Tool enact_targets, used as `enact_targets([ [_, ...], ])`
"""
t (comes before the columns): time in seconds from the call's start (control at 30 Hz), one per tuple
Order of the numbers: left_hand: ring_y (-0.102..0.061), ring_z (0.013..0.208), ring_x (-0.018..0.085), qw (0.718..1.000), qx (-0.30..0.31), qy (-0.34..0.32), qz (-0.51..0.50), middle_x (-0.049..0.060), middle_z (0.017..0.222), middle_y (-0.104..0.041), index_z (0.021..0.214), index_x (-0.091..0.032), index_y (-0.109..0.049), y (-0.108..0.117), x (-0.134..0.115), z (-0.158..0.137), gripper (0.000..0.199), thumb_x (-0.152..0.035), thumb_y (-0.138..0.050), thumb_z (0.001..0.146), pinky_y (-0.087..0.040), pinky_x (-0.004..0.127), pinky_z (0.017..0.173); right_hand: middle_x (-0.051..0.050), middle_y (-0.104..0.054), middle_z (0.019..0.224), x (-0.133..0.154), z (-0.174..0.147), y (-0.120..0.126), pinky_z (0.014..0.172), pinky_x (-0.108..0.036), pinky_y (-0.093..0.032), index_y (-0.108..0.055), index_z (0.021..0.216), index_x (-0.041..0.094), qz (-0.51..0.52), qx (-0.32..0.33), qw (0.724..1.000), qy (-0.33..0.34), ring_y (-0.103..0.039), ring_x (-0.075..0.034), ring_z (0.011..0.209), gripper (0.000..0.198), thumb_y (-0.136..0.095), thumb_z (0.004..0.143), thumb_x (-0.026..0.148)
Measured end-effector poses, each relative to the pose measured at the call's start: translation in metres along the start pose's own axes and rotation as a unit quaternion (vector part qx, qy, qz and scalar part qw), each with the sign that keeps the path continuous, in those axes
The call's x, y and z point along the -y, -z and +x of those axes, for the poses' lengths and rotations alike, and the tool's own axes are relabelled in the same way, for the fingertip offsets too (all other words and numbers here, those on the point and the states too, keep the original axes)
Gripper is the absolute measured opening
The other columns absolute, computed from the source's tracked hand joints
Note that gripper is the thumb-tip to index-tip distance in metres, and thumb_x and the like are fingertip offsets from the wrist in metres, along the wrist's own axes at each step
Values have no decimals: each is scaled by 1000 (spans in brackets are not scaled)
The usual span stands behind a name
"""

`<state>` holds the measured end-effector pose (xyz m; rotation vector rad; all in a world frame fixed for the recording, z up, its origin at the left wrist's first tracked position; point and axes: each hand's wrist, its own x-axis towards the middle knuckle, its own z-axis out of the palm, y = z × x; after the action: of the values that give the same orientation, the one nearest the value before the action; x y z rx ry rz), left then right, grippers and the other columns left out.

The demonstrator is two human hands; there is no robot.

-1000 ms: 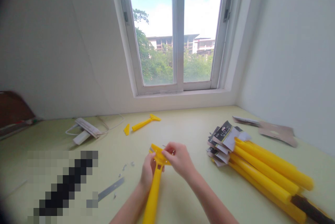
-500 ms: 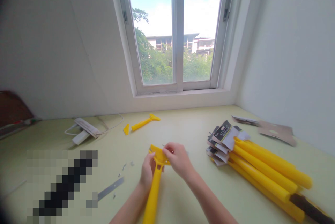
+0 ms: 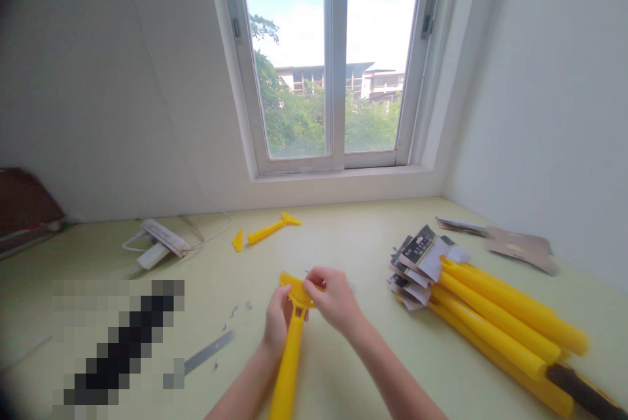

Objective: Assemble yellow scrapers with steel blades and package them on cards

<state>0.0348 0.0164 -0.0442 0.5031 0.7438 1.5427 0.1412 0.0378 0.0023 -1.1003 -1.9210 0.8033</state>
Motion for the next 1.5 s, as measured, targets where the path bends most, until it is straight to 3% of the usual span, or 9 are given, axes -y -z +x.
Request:
enact_targets([
  [0.47,-44,38,8,1000,10,0,-20,-3,47,-49,63,-15,-47,-1,1,1,16,-29,-44,70,-31,21,39,0,-58,54,-3,5,1,49,-21,-35,-62,60,15,-5,17,999,-28,-49,-12,52,20,-44,68,20],
  [1.07,-44,38,9,999,4,-27,22,-3,45,-48,60,-15,-47,4,2,3,17,-28,-44,70,-33,21,38,0,-53,59,3,0,-2,55,-21,-37,-59,62,16,-57,-5,997,46,-48,-11,57,14,-47,69,12],
  [1.27,-43,38,9,999,7,-25,33,-2,46,-48,61,-14,-48,1,0,1,27,-36,-42,75,-34,21,37,-1,-53,63,0,-1,-4,55,-21,-38,-59,65,17,-69,-2,996,60,-49,-11,60,16,-46,71,10],
  [1.5,-42,38,8,991,6,-54,123,-4,46,-47,66,-13,-49,-3,-4,-2,21,-33,-52,72,-33,20,37,-5,-57,81,2,-2,-4,74,-29,-39,-60,67,18,-93,-56,990,86,-52,-17,81,13,-48,73,16],
])
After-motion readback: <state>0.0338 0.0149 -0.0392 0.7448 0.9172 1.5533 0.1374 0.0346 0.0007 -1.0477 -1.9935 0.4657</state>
